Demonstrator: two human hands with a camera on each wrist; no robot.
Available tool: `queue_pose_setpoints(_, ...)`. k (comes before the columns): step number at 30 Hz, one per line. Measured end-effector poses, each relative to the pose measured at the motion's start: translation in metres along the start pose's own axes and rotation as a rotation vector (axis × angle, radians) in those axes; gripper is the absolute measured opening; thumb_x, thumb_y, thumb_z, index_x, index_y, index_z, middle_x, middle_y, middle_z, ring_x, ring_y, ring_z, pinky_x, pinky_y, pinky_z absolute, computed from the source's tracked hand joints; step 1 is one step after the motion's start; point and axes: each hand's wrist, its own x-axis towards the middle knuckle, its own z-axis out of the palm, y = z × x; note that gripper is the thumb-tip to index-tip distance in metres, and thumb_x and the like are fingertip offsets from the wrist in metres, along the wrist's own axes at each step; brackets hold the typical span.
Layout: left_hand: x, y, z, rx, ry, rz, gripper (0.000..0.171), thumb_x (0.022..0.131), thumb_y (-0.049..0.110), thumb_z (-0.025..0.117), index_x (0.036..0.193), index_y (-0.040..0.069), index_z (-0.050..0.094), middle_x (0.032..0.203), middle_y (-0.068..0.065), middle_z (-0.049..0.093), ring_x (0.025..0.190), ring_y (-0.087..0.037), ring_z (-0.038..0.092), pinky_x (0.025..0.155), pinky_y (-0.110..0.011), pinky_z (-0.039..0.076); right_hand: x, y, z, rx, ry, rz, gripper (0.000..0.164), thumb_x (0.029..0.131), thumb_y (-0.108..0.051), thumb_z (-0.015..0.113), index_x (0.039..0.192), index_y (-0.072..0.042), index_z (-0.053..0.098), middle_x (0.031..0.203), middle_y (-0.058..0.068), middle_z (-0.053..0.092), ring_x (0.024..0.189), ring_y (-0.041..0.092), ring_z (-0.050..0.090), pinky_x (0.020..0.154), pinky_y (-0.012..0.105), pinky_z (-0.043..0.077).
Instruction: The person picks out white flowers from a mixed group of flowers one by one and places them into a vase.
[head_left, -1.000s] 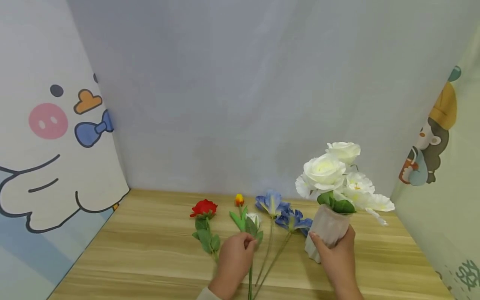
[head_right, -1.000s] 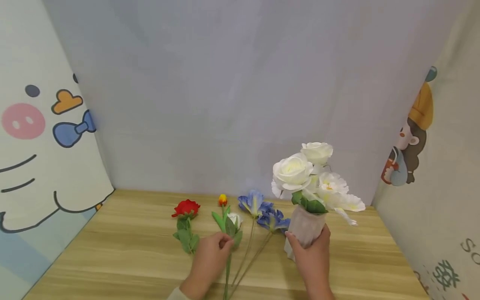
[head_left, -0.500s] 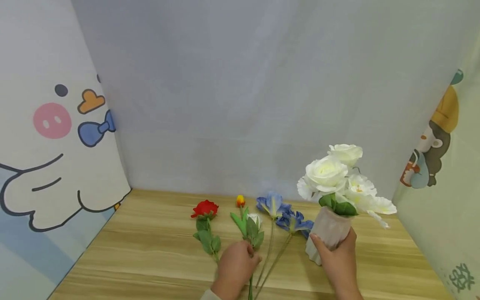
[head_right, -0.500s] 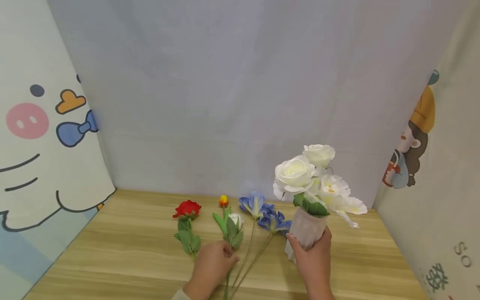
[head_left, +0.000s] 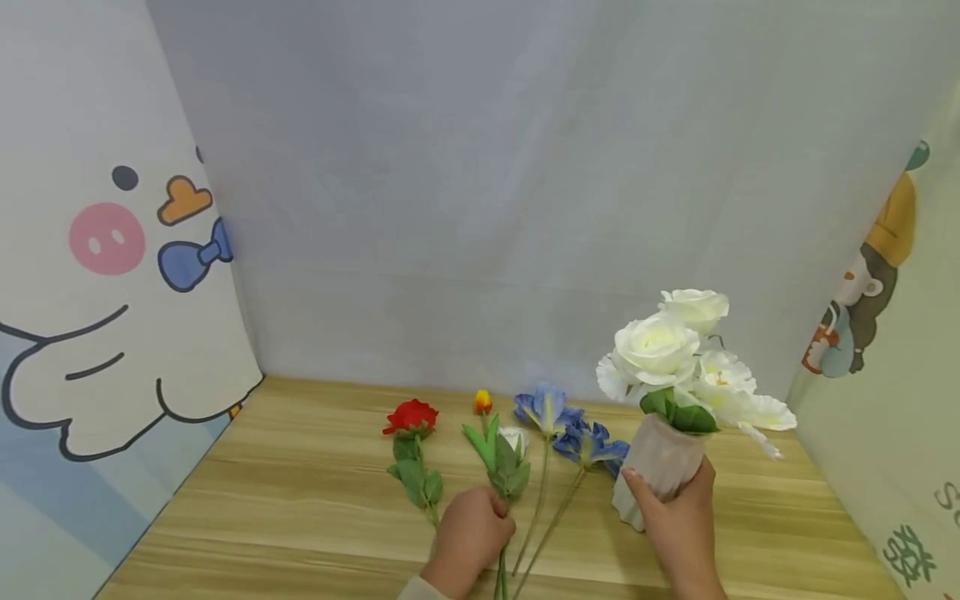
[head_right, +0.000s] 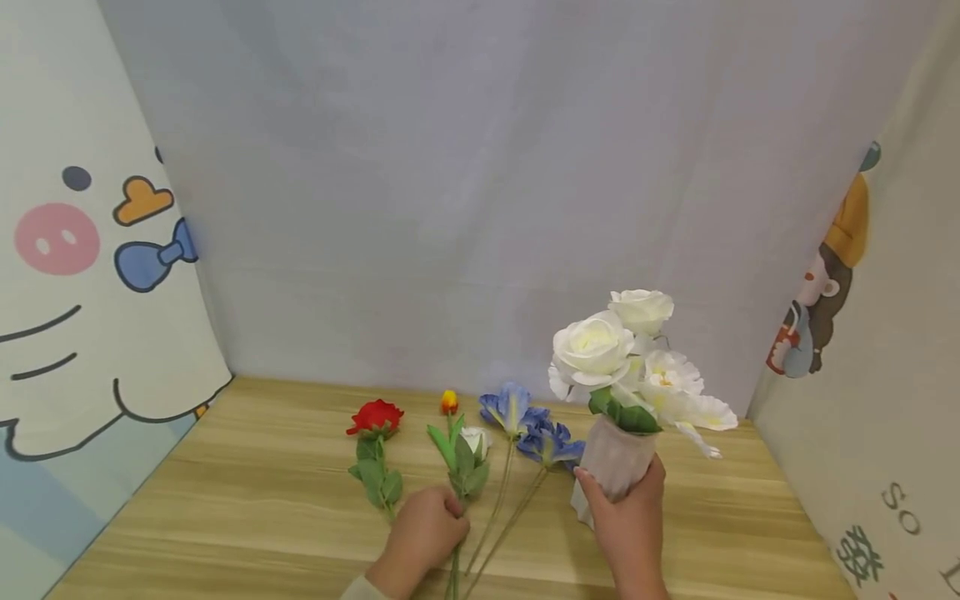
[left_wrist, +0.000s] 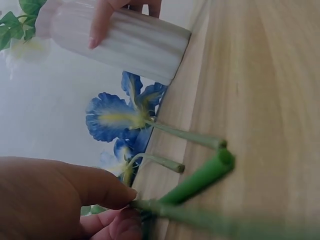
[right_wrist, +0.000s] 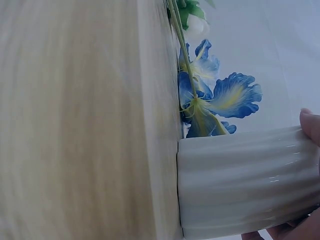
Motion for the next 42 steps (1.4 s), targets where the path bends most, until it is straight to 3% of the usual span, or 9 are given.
queue_pose_setpoints(8,0.0,-0.003,-0.003,-0.171,-0.067,-0.008,0.009,0.075,0.017,0.067,0.071,0.014,0.059,0.066,0.002,0.056,0.058,-0.017,0.051,0.05,-0.034,0.042,0.001,0.002,0.001,0.002,-0.001,-0.009,0.104,0.073,-0.048,0.076,0.145,-0.012,0.011,0.13,0.018,0.038,0.115,0.034,0.044,0.093,0.055,0.037)
queue_pose_setpoints(14,0.002,0.0,-0.008,-0.441,-0.153,-0.076,0.003,0.076,0.012,0.065,0.077,0.009,0.064,0.066,-0.005,0.06,0.055,-0.018,0.055,0.05,-0.032,0.047,0.001,0.001,0.001,0.003,0.008,-0.02,0.101,0.073,-0.047,0.076,0.144,-0.011,0.013,0.128,0.019,0.039,0.113,0.034,0.045,0.092,0.053,0.038)
queue_pose_setpoints(18,0.001,0.007,-0.013,-0.597,-0.193,-0.113,0.008,0.077,0.007,0.063,0.083,0.003,0.064,0.073,-0.008,0.06,0.057,-0.018,0.057,0.052,-0.032,0.051,0.0,0.0,0.001,0.007,0.005,-0.014,0.1,0.073,-0.047,0.076,0.143,-0.012,0.014,0.127,0.018,0.04,0.112,0.033,0.046,0.091,0.053,0.039)
queue_pose_setpoints(27,-0.002,0.018,-0.02,-0.863,-0.214,-0.101,0.028,0.078,-0.002,0.06,0.105,-0.007,0.053,0.088,-0.014,0.057,0.07,-0.021,0.059,0.063,-0.035,0.055,0.0,-0.001,-0.001,0.002,0.0,-0.007,0.1,0.073,-0.048,0.076,0.143,-0.011,0.014,0.126,0.018,0.04,0.111,0.034,0.046,0.09,0.053,0.039)
queue_pose_setpoints(35,0.0,0.019,-0.022,-0.974,-0.233,-0.009,0.035,0.079,-0.004,0.061,0.111,-0.006,0.049,0.088,-0.012,0.056,0.072,-0.02,0.058,0.063,-0.036,0.055,0.0,-0.002,-0.001,-0.01,-0.009,-0.001,0.101,0.073,-0.049,0.076,0.143,-0.011,0.013,0.127,0.018,0.039,0.112,0.034,0.046,0.091,0.054,0.038)
queue_pose_setpoints(38,-0.002,0.02,-0.024,-0.974,-0.253,0.001,0.04,0.079,-0.003,0.061,0.117,-0.007,0.048,0.088,-0.011,0.057,0.073,-0.02,0.058,0.064,-0.036,0.054,0.0,-0.002,-0.001,-0.016,-0.007,-0.004,0.101,0.074,-0.049,0.075,0.143,-0.011,0.013,0.127,0.018,0.039,0.112,0.034,0.045,0.091,0.054,0.038)
queue_pose_setpoints(42,-0.003,0.023,-0.027,-0.974,-0.275,-0.005,0.032,0.083,0.0,0.06,0.113,-0.006,0.051,0.099,-0.012,0.059,0.077,-0.021,0.059,0.066,-0.036,0.054,-0.001,-0.003,-0.001,-0.018,-0.005,-0.01,0.101,0.074,-0.049,0.075,0.144,-0.011,0.013,0.127,0.019,0.039,0.112,0.034,0.045,0.091,0.054,0.038)
